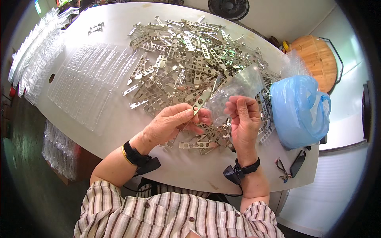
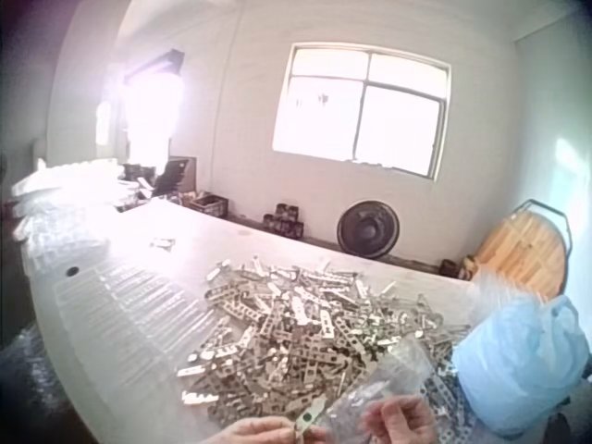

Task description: The person picks up a metal bracket from a pile and places it into a plastic tray, then slides the tray into a plastic sleeve. The person then continues to pick up and inspect several more metal brackets from the pile.

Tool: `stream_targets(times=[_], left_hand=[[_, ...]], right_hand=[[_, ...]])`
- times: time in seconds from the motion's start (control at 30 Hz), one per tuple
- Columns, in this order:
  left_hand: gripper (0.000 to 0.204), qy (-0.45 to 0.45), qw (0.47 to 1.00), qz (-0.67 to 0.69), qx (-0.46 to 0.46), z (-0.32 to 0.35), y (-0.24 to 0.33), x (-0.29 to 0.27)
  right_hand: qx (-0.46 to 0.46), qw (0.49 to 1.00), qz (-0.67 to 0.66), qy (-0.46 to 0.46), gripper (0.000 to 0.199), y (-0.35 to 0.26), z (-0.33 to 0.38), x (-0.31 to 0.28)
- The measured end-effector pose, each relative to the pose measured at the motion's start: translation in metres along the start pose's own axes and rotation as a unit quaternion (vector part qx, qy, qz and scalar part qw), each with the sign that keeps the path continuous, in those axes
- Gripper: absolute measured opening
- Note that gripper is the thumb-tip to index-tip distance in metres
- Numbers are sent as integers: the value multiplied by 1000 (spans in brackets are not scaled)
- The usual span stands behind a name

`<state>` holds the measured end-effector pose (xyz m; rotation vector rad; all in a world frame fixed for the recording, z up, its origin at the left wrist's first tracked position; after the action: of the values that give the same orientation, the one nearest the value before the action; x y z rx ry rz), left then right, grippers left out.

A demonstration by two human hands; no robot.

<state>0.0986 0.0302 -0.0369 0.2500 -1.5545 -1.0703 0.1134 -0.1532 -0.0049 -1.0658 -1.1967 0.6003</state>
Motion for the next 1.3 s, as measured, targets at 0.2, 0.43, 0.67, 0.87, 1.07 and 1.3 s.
stream_targets(times=[0.2, 0.43, 0.67, 0.87, 1.07, 1.3], left_hand=[[23, 20, 999, 36, 17, -1, 4, -9], [22, 60, 997, -3, 53, -2, 12, -19], [23, 57, 997, 14, 53, -2, 13, -17], [22, 66, 998, 15, 21, 2, 10, -14], [24, 45, 999, 3, 8, 1, 5, -15], [34, 49, 999, -13, 12, 2, 3, -15]], right_hand=[[-29, 998, 27, -40, 11, 5, 5, 6], [-99, 982, 109, -115, 9, 1, 10, 7], [-80, 975, 148, -148, 11, 13, 15, 6], [-70, 978, 149, -128, 12, 2, 17, 7], [-142, 985, 95, -29, 18, -32, -1, -24], [-104, 989, 93, 56, 23, -33, -5, -43]])
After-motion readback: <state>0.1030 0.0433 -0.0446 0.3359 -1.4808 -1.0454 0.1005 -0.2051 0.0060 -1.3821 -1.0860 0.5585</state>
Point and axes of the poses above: each hand's wrist, its own z-axis away from the middle knuckle, its own x-axis out of the palm, y = z × x, the point moved 9 cm from there along -z, towards the middle knuckle, and after that the axes turned 10 degrees about y, right-handed, at the moved point
